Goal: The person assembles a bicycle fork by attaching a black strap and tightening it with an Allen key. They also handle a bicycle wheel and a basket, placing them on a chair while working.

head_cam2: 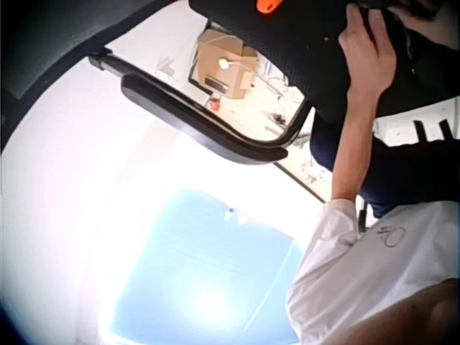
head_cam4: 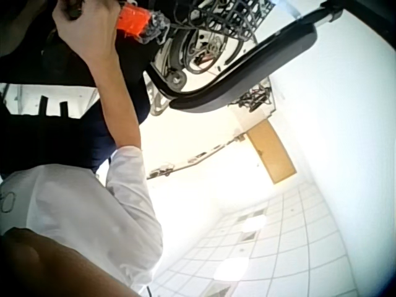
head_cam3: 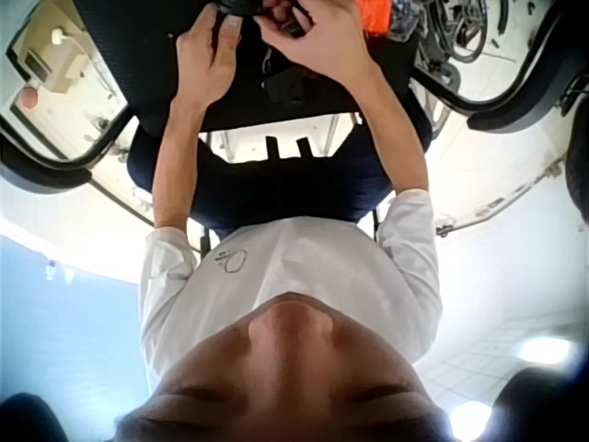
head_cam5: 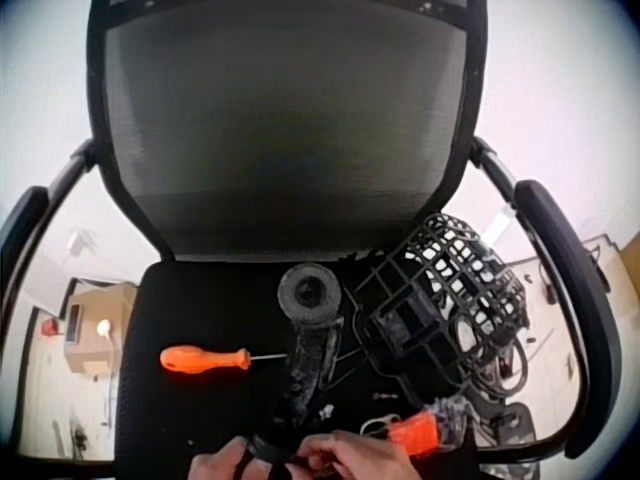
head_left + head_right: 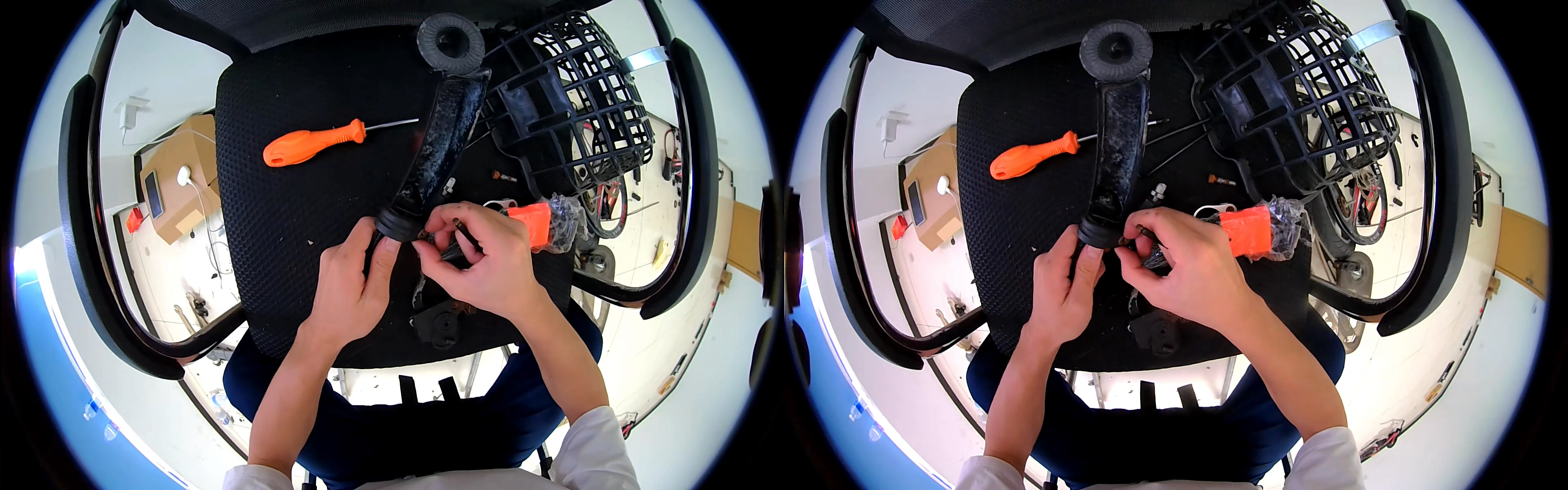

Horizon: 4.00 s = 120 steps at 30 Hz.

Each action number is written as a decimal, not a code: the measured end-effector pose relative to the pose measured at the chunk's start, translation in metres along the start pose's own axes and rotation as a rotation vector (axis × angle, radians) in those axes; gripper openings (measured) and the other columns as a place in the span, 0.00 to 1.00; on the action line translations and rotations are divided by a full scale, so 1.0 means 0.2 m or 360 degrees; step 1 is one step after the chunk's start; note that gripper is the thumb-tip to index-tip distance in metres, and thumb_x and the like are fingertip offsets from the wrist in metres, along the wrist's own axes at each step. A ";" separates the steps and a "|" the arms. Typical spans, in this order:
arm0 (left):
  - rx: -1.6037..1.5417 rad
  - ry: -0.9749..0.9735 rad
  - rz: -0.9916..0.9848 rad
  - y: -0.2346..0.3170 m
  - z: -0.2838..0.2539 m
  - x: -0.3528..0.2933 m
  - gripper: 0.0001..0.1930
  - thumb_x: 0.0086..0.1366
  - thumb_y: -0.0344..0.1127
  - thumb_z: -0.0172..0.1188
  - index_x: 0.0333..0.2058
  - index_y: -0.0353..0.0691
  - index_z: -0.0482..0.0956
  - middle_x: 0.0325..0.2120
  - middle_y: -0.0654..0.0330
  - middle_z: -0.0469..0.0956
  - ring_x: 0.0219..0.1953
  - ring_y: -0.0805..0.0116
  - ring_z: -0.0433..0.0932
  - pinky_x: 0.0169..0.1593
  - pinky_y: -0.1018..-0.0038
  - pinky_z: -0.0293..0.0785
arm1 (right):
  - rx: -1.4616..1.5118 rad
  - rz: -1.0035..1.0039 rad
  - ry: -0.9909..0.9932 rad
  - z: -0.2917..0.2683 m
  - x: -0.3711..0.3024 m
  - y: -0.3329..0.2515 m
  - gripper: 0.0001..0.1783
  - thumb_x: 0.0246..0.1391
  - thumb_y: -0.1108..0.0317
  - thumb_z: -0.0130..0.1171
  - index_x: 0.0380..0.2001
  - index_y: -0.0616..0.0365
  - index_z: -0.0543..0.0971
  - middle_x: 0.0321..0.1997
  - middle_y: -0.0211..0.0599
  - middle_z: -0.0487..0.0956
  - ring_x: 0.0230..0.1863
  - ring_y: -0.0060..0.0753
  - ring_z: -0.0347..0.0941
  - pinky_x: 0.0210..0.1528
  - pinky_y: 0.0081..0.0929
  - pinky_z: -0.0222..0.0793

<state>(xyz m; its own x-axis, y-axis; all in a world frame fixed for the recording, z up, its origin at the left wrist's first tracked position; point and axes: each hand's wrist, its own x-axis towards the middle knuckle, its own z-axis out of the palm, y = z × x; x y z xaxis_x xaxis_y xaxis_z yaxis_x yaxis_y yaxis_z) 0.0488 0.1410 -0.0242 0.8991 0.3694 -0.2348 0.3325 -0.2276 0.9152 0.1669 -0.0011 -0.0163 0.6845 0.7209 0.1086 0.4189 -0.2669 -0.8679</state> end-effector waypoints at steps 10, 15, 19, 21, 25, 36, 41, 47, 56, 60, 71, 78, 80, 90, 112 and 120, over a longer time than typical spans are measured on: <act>-0.0683 -0.0137 0.0065 -0.01 -0.03 -0.03 0.13 0.70 0.38 0.46 0.36 0.34 0.75 0.12 0.67 0.69 0.13 0.83 0.65 0.18 0.84 0.56 | 0.0655 0.0362 0.0252 -0.13 -0.04 -0.05 0.17 0.41 0.76 0.71 0.36 0.60 0.78 0.22 0.22 0.75 0.14 0.02 0.53 0.17 0.06 0.43; -0.0547 -0.0099 0.0377 -0.08 -0.04 -0.06 0.15 0.64 0.35 0.45 0.36 0.31 0.78 0.15 0.65 0.73 0.15 0.79 0.68 0.21 0.82 0.61 | 0.0520 0.0357 -0.0176 -0.20 -0.05 -0.10 0.14 0.40 0.73 0.72 0.33 0.60 0.80 0.18 0.20 0.72 0.13 0.05 0.52 0.16 0.10 0.43; -0.0477 -0.0111 0.0262 -0.04 -0.05 -0.03 0.22 0.64 0.46 0.49 0.39 0.30 0.78 0.24 0.60 0.77 0.24 0.75 0.72 0.30 0.80 0.66 | 0.0256 -0.0045 0.0018 -0.21 -0.06 -0.11 0.15 0.40 0.68 0.76 0.32 0.61 0.82 0.16 0.23 0.72 0.12 0.10 0.54 0.15 0.13 0.46; -0.0593 -0.0122 0.0176 -0.03 -0.02 -0.02 0.27 0.61 0.53 0.51 0.44 0.31 0.75 0.30 0.58 0.77 0.30 0.73 0.73 0.36 0.78 0.67 | 0.0189 -0.0101 0.0091 -0.19 -0.07 -0.10 0.17 0.38 0.67 0.77 0.33 0.62 0.83 0.16 0.25 0.71 0.12 0.12 0.58 0.15 0.13 0.52; -0.0896 -0.0138 0.0187 -0.03 0.01 -0.01 0.35 0.57 0.57 0.55 0.51 0.30 0.68 0.40 0.51 0.74 0.39 0.69 0.73 0.45 0.73 0.67 | 0.0029 -0.0306 0.0118 -0.16 -0.07 -0.13 0.19 0.37 0.68 0.77 0.34 0.61 0.83 0.16 0.26 0.71 0.12 0.15 0.65 0.15 0.15 0.60; -0.1119 -0.0172 0.0093 -0.04 0.01 -0.02 0.35 0.52 0.59 0.57 0.47 0.33 0.65 0.29 0.54 0.71 0.37 0.65 0.70 0.53 0.66 0.64 | 0.0043 -0.0475 -0.0036 -0.09 -0.12 -0.19 0.22 0.32 0.62 0.81 0.29 0.60 0.81 0.17 0.31 0.76 0.12 0.21 0.71 0.13 0.14 0.61; -0.1160 -0.0135 0.0081 -0.04 0.02 -0.01 0.33 0.49 0.58 0.55 0.42 0.33 0.67 0.27 0.55 0.70 0.35 0.64 0.69 0.53 0.64 0.63 | 0.0100 -0.0459 -0.0028 -0.06 -0.13 -0.19 0.22 0.32 0.61 0.81 0.29 0.60 0.80 0.18 0.32 0.77 0.13 0.22 0.71 0.13 0.14 0.63; -0.1353 -0.0168 0.0046 -0.02 0.01 0.01 0.28 0.48 0.57 0.53 0.35 0.35 0.66 0.22 0.56 0.68 0.29 0.65 0.65 0.44 0.67 0.61 | 0.0128 -0.0383 -0.0194 -0.07 -0.14 -0.20 0.21 0.36 0.62 0.77 0.33 0.61 0.81 0.21 0.33 0.77 0.16 0.24 0.73 0.16 0.17 0.65; -0.1695 -0.0284 -0.0004 -0.07 -0.02 0.05 0.27 0.52 0.56 0.47 0.36 0.33 0.67 0.17 0.58 0.68 0.20 0.69 0.64 0.31 0.71 0.61 | -0.0784 0.0098 0.0131 -0.29 0.05 0.01 0.08 0.48 0.73 0.63 0.34 0.62 0.80 0.33 0.39 0.78 0.29 0.43 0.78 0.31 0.32 0.76; -0.1955 -0.0419 -0.0059 -0.06 -0.01 0.04 0.28 0.53 0.57 0.46 0.35 0.33 0.68 0.13 0.61 0.65 0.16 0.71 0.61 0.27 0.71 0.59 | -0.1067 0.0177 -0.0067 -0.27 0.12 0.05 0.07 0.49 0.73 0.61 0.34 0.62 0.80 0.33 0.39 0.77 0.30 0.47 0.78 0.33 0.36 0.76; -0.2529 -0.0645 -0.0450 -0.03 -0.01 0.01 0.26 0.58 0.59 0.41 0.32 0.37 0.67 0.10 0.67 0.58 0.10 0.77 0.52 0.23 0.74 0.54 | -0.1169 0.0317 -0.0207 -0.27 0.16 0.06 0.05 0.48 0.73 0.62 0.28 0.63 0.81 0.32 0.41 0.78 0.32 0.51 0.78 0.38 0.41 0.75; -0.2590 -0.0592 -0.0749 0.00 -0.01 0.01 0.25 0.60 0.59 0.40 0.34 0.39 0.66 0.09 0.68 0.56 0.10 0.79 0.53 0.17 0.78 0.52 | -0.0063 0.0407 -0.0058 -0.27 0.16 -0.18 0.07 0.42 0.77 0.65 0.28 0.61 0.80 0.24 0.27 0.80 0.18 0.11 0.65 0.19 0.13 0.55; -0.2603 -0.0577 -0.0806 0.00 -0.01 0.01 0.25 0.59 0.59 0.40 0.34 0.39 0.66 0.09 0.68 0.56 0.09 0.78 0.52 0.15 0.79 0.51 | 0.0330 0.0424 -0.0177 -0.22 0.13 -0.23 0.10 0.38 0.80 0.68 0.29 0.60 0.81 0.20 0.20 0.76 0.13 0.01 0.52 0.17 0.08 0.44; -0.2379 -0.0216 -0.1153 0.06 -0.02 0.00 0.29 0.59 0.60 0.38 0.41 0.38 0.70 0.08 0.67 0.56 0.07 0.78 0.51 0.12 0.81 0.50 | 0.0369 -0.0072 -0.0121 -0.01 0.06 -0.19 0.11 0.41 0.79 0.67 0.32 0.58 0.82 0.30 0.31 0.83 0.17 0.10 0.68 0.15 0.12 0.51; -0.1598 0.0011 -0.0648 0.00 0.03 -0.05 0.33 0.60 0.58 0.35 0.47 0.32 0.68 0.23 0.55 0.70 0.18 0.70 0.66 0.24 0.76 0.64 | 0.0259 0.0071 -0.0133 0.03 -0.02 -0.17 0.08 0.48 0.77 0.66 0.33 0.65 0.80 0.29 0.39 0.80 0.23 0.30 0.77 0.23 0.20 0.69; -0.1246 0.0050 -0.0239 0.00 0.04 -0.08 0.35 0.57 0.62 0.45 0.50 0.34 0.66 0.37 0.58 0.71 0.37 0.71 0.72 0.43 0.76 0.68 | 0.0488 0.0186 -0.0319 -0.02 -0.04 -0.15 0.06 0.51 0.79 0.61 0.34 0.65 0.78 0.28 0.37 0.78 0.25 0.27 0.73 0.25 0.19 0.63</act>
<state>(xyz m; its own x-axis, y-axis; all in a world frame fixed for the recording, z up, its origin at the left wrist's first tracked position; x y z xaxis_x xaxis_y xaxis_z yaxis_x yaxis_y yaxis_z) 0.0369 0.1275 -0.0240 0.8482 0.3738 -0.3753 0.1426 0.5212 0.8415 0.1517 -0.0005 0.0102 0.5740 0.8158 -0.0703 0.1263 -0.1731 -0.9768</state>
